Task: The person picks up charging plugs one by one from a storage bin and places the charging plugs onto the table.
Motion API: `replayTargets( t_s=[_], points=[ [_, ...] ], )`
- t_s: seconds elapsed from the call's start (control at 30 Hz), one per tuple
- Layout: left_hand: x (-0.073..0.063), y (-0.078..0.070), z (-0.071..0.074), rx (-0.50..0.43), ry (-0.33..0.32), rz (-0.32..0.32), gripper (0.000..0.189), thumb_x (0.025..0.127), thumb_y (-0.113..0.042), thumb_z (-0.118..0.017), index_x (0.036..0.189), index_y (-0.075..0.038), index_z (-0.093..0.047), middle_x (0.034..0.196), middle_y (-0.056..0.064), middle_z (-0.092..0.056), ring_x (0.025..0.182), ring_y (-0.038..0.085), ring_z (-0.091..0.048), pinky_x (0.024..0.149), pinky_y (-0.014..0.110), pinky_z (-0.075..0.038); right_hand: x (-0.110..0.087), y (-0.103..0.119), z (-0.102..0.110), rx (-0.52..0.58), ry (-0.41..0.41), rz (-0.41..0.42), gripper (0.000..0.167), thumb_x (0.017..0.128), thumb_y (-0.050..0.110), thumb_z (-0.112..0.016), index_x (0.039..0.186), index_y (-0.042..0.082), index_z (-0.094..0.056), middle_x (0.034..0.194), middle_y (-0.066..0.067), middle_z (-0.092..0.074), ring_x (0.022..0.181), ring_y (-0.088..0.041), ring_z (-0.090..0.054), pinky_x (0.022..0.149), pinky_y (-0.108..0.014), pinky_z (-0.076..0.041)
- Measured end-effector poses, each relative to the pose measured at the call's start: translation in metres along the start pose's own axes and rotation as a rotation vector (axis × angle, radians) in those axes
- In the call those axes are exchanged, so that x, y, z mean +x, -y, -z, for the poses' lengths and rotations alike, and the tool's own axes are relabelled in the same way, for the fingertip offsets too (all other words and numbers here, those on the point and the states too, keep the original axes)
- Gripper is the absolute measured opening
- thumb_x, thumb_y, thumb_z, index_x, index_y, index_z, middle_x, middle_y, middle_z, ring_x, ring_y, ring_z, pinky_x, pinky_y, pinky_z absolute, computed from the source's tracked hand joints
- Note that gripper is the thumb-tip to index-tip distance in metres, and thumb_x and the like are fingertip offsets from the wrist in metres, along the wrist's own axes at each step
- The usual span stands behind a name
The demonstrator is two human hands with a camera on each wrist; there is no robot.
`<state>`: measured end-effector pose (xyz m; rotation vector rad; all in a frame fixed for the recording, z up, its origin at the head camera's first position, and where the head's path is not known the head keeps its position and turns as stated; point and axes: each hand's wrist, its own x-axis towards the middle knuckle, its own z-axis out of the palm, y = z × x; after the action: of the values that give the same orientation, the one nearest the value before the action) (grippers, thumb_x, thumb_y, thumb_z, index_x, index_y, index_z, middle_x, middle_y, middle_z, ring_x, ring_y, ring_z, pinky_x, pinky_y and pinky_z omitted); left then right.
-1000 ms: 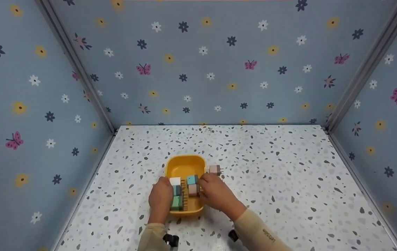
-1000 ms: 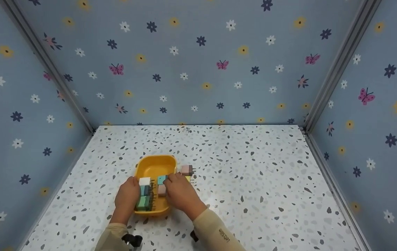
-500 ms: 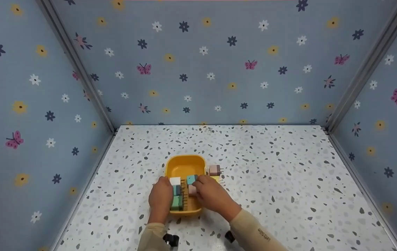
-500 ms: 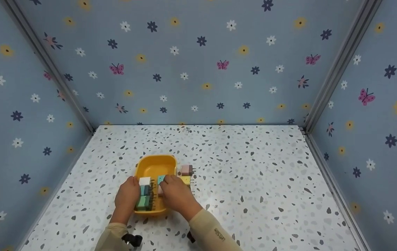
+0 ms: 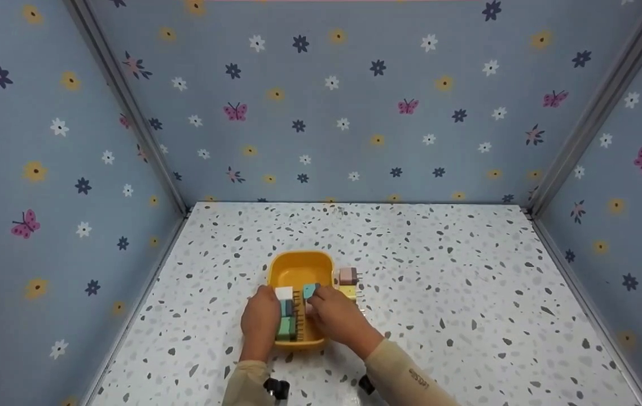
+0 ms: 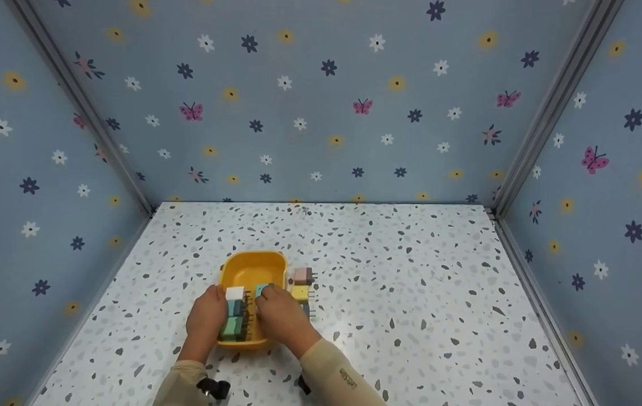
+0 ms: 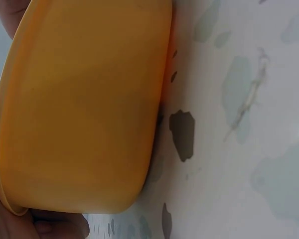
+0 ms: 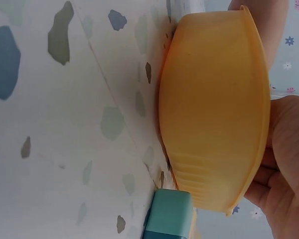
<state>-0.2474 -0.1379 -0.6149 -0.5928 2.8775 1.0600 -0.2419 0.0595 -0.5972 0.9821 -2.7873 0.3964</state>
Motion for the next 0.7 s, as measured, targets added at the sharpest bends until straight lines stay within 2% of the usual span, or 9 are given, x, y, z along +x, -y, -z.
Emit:
replayTargets(
  t_s=[0.3, 0.53, 0.7],
  points=[
    [-0.001, -0.001, 0.0, -0.001, 0.001, 0.011, 0.045, 0.113, -0.035, -0.026, 0.121, -0.005, -0.059, 0.098, 0.012, -0.068, 0.082, 0.023, -0.061, 0.076, 0.043, -0.049, 0.006, 0.002, -0.001, 0.028, 0.085, -0.064, 0.023, 0.103, 0.027, -0.063, 0.121, 0.014, -0.069, 0.112, 0.003, -0.061, 0.1, -0.013, -0.059, 0.094, -0.033, -0.053],
    [-0.002, -0.001, 0.001, 0.025, -0.046, -0.026, 0.043, 0.113, -0.035, -0.03, 0.115, -0.005, -0.061, 0.094, 0.014, -0.069, 0.081, 0.027, -0.065, 0.072, 0.048, -0.05, 0.01, 0.004, -0.003, -0.111, 0.105, -0.025, 0.026, 0.099, 0.024, -0.069, 0.122, 0.012, -0.069, 0.113, -0.001, -0.062, 0.101, -0.015, -0.058, 0.097, -0.031, -0.051],
    [-0.001, -0.001, 0.0, 0.021, -0.027, -0.005, 0.044, 0.113, -0.036, -0.029, 0.117, -0.005, -0.06, 0.093, 0.012, -0.068, 0.08, 0.025, -0.064, 0.075, 0.047, -0.05, 0.011, 0.009, -0.003, -0.14, 0.11, -0.053, 0.025, 0.099, 0.024, -0.068, 0.12, 0.01, -0.069, 0.11, -0.002, -0.06, 0.097, -0.015, -0.056, 0.094, -0.031, -0.052]
  ],
)
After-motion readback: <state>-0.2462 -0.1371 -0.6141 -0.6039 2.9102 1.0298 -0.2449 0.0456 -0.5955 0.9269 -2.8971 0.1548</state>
